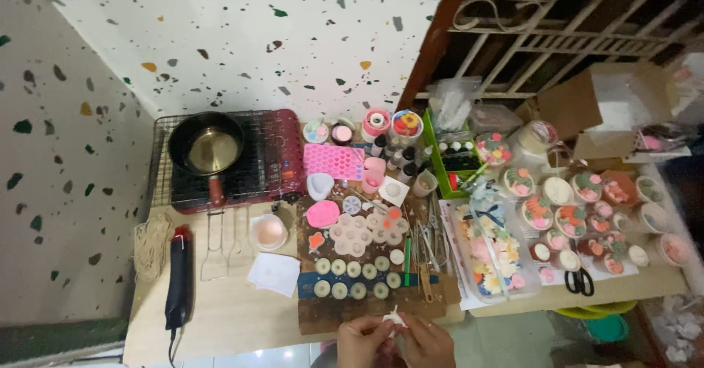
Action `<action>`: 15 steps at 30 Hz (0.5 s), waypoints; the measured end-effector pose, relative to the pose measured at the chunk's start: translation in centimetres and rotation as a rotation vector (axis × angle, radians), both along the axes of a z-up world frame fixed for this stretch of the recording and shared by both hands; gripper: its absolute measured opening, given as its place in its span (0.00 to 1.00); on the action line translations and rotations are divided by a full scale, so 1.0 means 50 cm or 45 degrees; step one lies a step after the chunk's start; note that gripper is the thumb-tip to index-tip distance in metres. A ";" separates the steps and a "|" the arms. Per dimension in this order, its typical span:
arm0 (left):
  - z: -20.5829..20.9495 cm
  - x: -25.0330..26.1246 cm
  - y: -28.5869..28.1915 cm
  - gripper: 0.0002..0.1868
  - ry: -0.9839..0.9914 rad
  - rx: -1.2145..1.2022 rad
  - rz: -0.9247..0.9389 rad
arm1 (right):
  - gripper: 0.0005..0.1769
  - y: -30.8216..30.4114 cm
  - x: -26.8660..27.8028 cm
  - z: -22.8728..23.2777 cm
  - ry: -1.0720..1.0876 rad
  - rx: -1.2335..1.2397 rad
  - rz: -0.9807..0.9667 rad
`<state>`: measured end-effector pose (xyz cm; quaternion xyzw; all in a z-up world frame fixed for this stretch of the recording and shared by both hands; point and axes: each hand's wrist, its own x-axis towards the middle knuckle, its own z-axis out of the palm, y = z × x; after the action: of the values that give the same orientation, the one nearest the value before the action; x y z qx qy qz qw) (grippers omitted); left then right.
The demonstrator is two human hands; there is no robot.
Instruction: Making decorative candles by preparing wicks, melting wax, adding fragrance, and pouring into molds.
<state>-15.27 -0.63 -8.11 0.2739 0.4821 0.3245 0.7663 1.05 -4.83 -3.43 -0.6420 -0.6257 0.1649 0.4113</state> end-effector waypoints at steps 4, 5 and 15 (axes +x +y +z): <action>0.105 0.011 0.029 0.09 0.002 -0.235 -0.150 | 0.12 -0.016 0.027 0.001 0.528 -0.482 -0.451; 0.088 0.019 0.020 0.09 0.007 -0.237 -0.154 | 0.12 -0.031 0.049 0.002 0.533 -0.484 -0.454; 0.046 0.114 -0.007 0.24 0.086 0.125 -0.556 | 0.18 -0.079 0.166 0.040 0.471 -0.114 -0.443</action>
<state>-9.56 -0.98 -5.81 0.4195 0.4204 0.1648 0.7875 9.37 -8.80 -1.44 -0.7164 -0.4120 0.2338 0.5122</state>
